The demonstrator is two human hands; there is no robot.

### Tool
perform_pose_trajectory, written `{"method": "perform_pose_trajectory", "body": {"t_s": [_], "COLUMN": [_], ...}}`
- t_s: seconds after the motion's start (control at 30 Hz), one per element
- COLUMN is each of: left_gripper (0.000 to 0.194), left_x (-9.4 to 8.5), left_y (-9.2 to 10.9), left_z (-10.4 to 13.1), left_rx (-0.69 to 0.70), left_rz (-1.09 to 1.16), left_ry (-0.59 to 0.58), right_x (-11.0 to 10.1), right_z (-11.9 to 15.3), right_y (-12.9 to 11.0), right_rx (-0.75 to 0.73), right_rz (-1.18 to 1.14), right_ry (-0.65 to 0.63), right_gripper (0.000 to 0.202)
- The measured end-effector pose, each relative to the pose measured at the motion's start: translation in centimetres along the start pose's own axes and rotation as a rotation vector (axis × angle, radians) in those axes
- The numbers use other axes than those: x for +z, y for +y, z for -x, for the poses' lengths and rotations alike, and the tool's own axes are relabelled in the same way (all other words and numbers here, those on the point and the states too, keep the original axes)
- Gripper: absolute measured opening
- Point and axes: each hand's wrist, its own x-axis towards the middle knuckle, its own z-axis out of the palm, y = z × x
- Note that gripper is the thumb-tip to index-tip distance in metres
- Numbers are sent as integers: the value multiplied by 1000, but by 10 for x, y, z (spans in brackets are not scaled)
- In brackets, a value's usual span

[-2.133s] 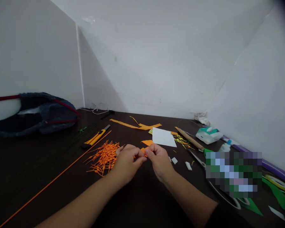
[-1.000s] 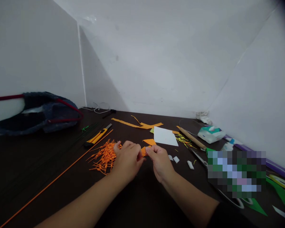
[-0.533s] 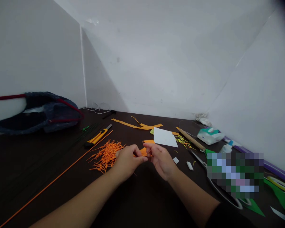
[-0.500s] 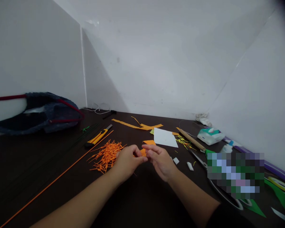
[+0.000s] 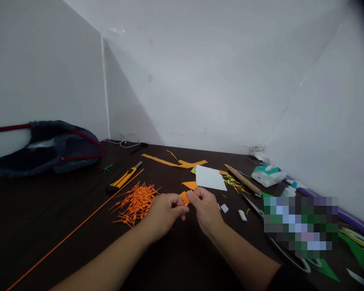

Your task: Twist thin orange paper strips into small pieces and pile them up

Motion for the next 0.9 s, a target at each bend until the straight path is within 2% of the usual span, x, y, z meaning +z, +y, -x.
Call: {"method": "perform_pose_trajectory", "body": {"t_s": [0.13, 0.23, 0.3, 0.5, 0.57, 0.67, 0.73, 0.9], "left_gripper": [21, 22, 23, 22, 22, 25, 27, 30], "left_x": [-1, -2, -2, 1, 1, 1, 0, -2], "left_y": [1, 0, -2, -2, -1, 1, 1, 1], "left_z": [1, 0, 0, 0, 0, 0, 1, 2], "left_rx": [16, -8, -23, -6, -3, -11, -20, -26], "left_rz": [65, 106, 107, 74, 79, 113, 128, 84], "left_ry": [-7, -7, -14, -27, -24, -27, -53, -64], "right_x": [-3, -4, -3, 0, -2, -4, -4, 0], "right_z": [1, 3, 3, 2, 2, 2, 3, 4], "right_y": [-5, -7, -5, 1, -1, -5, -6, -1], "right_rx": [93, 67, 53, 0, 13, 60, 41, 2], "right_rz": [-251, -277, -201, 57, 42, -89, -130, -54], "right_ry": [-204, -282, -245, -48, -69, -186, -215, -64], "right_gripper": [16, 13, 9, 26, 24, 14, 12, 28]}}
